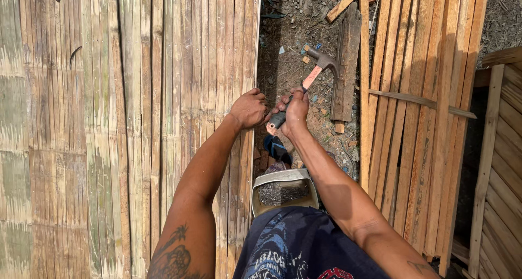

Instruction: The person uses a hammer to drive nails into a large bamboo panel. They also use a machete to cut a wire and a hand saw to trim a bamboo strip. The work is performed outdoors on a dirt ground with scattered wood pieces.

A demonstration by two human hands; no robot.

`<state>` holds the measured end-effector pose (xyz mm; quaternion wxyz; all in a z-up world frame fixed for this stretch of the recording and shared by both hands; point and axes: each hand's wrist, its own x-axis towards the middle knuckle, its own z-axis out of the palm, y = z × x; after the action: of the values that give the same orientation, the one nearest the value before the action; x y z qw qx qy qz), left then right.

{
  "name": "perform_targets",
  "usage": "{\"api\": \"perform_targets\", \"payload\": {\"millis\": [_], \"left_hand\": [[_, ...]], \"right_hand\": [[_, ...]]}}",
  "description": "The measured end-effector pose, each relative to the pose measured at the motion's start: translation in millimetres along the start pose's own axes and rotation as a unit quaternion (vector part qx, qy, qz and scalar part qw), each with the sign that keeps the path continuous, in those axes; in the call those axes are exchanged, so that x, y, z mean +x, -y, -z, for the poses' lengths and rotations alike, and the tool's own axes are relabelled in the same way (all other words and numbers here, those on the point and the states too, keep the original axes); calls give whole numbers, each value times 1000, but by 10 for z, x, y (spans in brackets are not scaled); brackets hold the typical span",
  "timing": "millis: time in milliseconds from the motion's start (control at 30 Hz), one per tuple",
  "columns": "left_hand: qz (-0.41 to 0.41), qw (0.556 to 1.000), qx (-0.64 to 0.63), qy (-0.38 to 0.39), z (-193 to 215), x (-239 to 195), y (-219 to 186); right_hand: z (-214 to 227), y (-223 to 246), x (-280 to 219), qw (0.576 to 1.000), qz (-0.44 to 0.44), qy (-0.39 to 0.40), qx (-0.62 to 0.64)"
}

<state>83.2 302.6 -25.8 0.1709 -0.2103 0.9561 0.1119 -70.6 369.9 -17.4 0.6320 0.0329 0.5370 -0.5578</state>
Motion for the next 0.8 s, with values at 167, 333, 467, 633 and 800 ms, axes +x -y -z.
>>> {"api": "perform_targets", "payload": {"millis": [167,333,467,633,800], "left_hand": [[26,997,-3,-66,20,-151,-218],[26,969,-211,-130,36,-765,-1172],[-74,962,-248,-92,-252,-1158,-2126],[-106,983,-119,-95,-1023,-1228,-3010],[16,982,-24,184,-1615,-1327,-3444]], "right_hand": [[356,7,-146,981,-130,120,-85],[960,-16,-489,980,-114,126,-105],[1380,-172,-811,973,-128,112,-159],[1856,-499,-1236,970,-136,121,-164],[2274,-759,-1591,971,-126,122,-160]]}}
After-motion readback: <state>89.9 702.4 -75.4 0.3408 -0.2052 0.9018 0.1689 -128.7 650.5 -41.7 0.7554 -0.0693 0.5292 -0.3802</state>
